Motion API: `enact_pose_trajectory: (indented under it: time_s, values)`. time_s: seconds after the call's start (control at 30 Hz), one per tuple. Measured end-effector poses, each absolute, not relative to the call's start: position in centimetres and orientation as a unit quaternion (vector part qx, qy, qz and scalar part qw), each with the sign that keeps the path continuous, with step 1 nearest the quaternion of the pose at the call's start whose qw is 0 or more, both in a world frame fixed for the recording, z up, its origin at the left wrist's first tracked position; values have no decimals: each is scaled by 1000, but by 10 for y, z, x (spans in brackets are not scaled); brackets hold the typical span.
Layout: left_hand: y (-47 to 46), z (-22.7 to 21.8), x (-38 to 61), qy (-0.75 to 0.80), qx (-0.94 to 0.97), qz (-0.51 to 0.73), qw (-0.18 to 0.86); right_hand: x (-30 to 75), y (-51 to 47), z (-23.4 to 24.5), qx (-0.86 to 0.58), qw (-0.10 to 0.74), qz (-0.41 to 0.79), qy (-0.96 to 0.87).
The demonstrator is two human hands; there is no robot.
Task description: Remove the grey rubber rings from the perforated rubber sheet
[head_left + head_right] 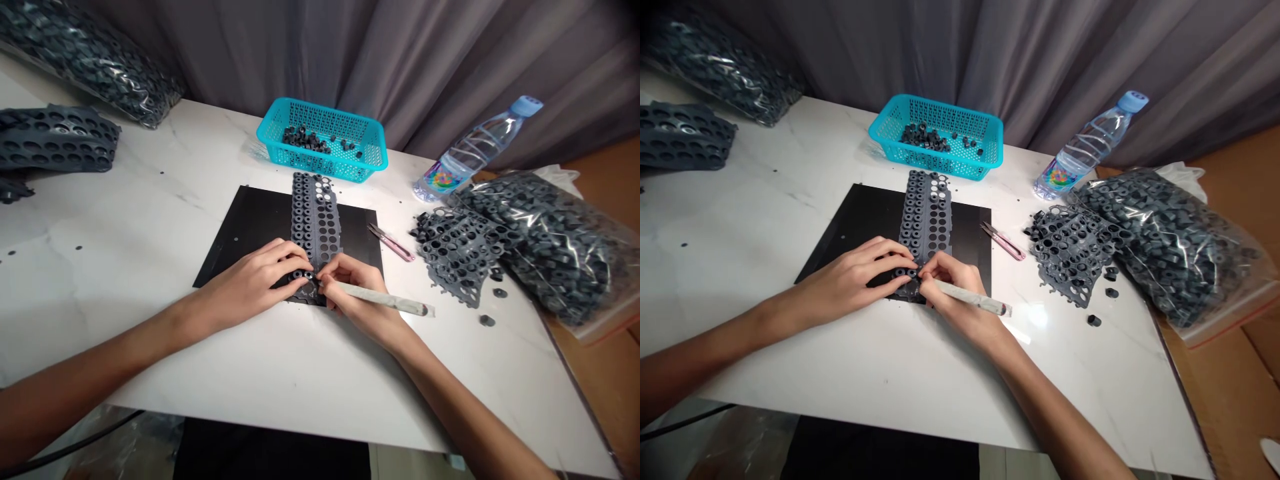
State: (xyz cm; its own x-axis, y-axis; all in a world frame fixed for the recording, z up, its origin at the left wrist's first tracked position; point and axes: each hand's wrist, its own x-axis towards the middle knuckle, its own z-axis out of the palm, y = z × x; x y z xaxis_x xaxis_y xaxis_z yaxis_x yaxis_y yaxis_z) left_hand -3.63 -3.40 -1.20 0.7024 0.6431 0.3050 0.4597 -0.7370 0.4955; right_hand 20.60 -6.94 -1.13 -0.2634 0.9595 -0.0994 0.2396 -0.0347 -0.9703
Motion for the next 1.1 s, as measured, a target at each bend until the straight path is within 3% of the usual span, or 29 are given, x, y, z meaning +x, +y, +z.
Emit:
enact_pose_trajectory:
  time_s: [0.33, 0.83, 1.0, 1.1]
  values:
    - [-34, -6, -32, 278, 927, 227, 113, 206, -71, -12, -501, 348, 506, -610]
    - [-31, -7, -33, 297, 917, 223, 147, 206, -71, -14, -502, 350, 525, -592]
    - [-37, -13, -28, 292, 924, 222, 112, 205, -72, -11, -503, 336, 460, -650]
    - [-41, -10, -24, 314, 899, 262, 156, 205, -74, -10, -497, 320, 407, -696]
